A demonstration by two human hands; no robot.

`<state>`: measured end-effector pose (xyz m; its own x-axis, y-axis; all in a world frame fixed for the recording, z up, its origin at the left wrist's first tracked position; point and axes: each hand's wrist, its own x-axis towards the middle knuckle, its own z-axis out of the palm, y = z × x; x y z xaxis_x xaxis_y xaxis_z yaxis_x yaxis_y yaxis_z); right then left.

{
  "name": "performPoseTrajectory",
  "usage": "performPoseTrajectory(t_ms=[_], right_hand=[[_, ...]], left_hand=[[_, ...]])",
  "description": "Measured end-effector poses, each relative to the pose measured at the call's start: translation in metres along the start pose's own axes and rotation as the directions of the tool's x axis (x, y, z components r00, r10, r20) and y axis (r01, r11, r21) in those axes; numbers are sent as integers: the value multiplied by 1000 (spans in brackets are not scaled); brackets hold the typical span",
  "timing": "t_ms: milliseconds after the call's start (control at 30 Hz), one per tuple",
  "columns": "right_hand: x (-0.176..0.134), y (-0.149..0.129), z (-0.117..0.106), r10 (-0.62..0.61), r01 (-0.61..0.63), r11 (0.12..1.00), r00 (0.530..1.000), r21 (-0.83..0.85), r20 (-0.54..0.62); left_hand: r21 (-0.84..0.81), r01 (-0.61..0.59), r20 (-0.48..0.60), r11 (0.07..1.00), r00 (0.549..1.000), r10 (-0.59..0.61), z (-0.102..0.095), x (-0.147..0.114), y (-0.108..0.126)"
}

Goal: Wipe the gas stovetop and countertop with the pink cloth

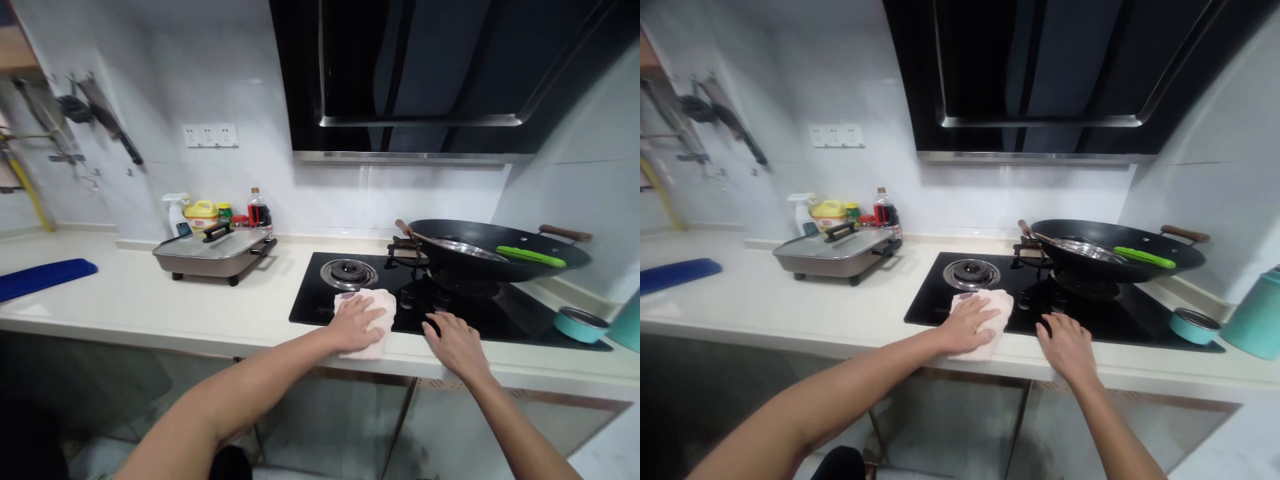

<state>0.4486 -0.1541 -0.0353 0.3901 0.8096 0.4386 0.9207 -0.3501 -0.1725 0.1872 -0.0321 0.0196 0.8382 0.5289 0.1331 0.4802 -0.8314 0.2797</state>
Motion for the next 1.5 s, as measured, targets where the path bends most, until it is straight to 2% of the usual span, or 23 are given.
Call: performPoseTrajectory(t_ms=[100, 200, 333, 467, 600, 700, 767, 867, 1100, 1200, 1333, 1500], right_hand=[[1, 2, 4, -7, 7, 1000, 1000, -16, 17], [1, 3, 5, -11, 11, 1000, 1000, -21, 26], [0, 2, 6, -5, 5, 1000, 1000, -27, 21], [0, 3, 8, -10, 10, 999, 1000, -33, 12], [0, 2, 6, -5, 5, 999, 1000, -32, -4], [1, 2, 4, -2, 2, 1000, 1000, -14, 2], [1, 2, 3, 1, -1, 1000, 1000, -3, 7], [1, 3, 4, 6, -6, 1000, 1000, 12, 13], [0, 4, 10, -11, 11, 1000, 1000, 17, 11], [1, 3, 10, -7, 7, 1000, 1000, 11, 17], [0, -1, 6, 2, -2, 1000, 1000, 13, 27], [-1, -2, 4, 3, -3, 1000, 1000, 5, 25]], left_hand=[[-20, 21, 6, 1000, 1000, -21, -14, -38, -17], [-18, 133, 7, 991, 991, -133, -32, -51, -41], [-12, 297, -46, 955, 954, -297, -45, -35, -72], [-24, 466, -86, 885, 881, -466, -46, -7, -96], [-66, 606, -144, 793, 780, -609, -44, 11, -110], [-82, 649, -163, 756, 740, -652, -43, 14, -114], [-81, 648, -161, 757, 742, -651, -44, 8, -113], [-66, 618, -151, 783, 770, -620, -45, -11, -110], [5, 492, -179, 871, 857, -483, -33, -90, -86], [50, 435, -208, 899, 885, -416, -25, -113, -77], [82, 456, -197, 886, 879, -434, -24, -114, -70], [107, 451, -134, 886, 890, -437, -29, -77, -55]])
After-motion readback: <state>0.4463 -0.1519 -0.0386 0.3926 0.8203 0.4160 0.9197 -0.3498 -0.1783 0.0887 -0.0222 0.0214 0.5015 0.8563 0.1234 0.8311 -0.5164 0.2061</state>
